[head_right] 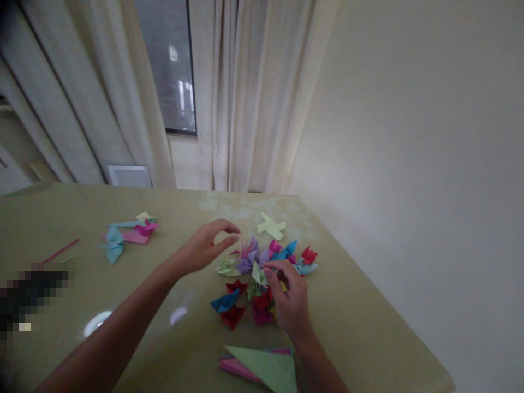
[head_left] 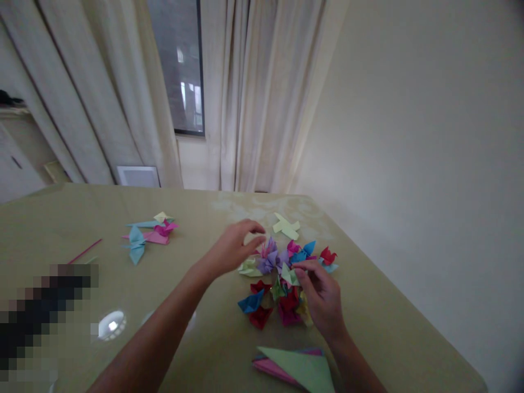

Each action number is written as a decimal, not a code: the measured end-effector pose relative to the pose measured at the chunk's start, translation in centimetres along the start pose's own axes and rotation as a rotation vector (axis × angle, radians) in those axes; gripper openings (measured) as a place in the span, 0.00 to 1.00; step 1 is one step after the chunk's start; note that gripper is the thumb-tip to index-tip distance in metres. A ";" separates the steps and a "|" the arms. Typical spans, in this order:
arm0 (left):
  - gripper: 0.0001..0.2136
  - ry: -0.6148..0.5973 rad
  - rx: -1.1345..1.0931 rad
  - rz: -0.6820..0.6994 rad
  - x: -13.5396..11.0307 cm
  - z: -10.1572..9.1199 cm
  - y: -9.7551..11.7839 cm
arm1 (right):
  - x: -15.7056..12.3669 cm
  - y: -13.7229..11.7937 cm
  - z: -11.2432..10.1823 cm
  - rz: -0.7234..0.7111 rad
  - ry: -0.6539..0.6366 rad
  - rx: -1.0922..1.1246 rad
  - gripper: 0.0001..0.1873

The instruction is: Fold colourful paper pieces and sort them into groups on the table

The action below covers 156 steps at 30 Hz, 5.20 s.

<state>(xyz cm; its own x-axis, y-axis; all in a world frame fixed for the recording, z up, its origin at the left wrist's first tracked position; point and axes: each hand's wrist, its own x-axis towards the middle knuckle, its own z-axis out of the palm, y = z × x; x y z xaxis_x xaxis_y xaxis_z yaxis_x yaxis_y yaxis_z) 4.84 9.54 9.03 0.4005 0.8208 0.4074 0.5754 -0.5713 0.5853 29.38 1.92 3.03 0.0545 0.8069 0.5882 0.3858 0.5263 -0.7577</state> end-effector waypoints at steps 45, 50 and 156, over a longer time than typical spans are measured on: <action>0.20 -0.367 0.616 -0.457 -1.7 -3.1 -11.5 | -0.6 -0.5 1.6 -0.057 -0.109 0.013 0.10; 0.18 -0.125 0.766 -0.382 -6.2 -0.3 -9.2 | -0.5 -0.4 1.5 -0.050 -0.097 0.025 0.10; 0.20 0.663 0.231 -0.529 -11.9 -1.7 -16.6 | 9.5 5.9 2.2 0.206 -0.127 -0.644 0.13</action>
<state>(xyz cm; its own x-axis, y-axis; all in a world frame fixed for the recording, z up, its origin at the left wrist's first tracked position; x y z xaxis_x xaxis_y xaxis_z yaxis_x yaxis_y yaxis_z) -10.74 9.26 -4.33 -0.4153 0.7676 0.4882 0.7271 -0.0424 0.6852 30.17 13.26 3.57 0.0922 0.9194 0.3824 0.8517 0.1262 -0.5087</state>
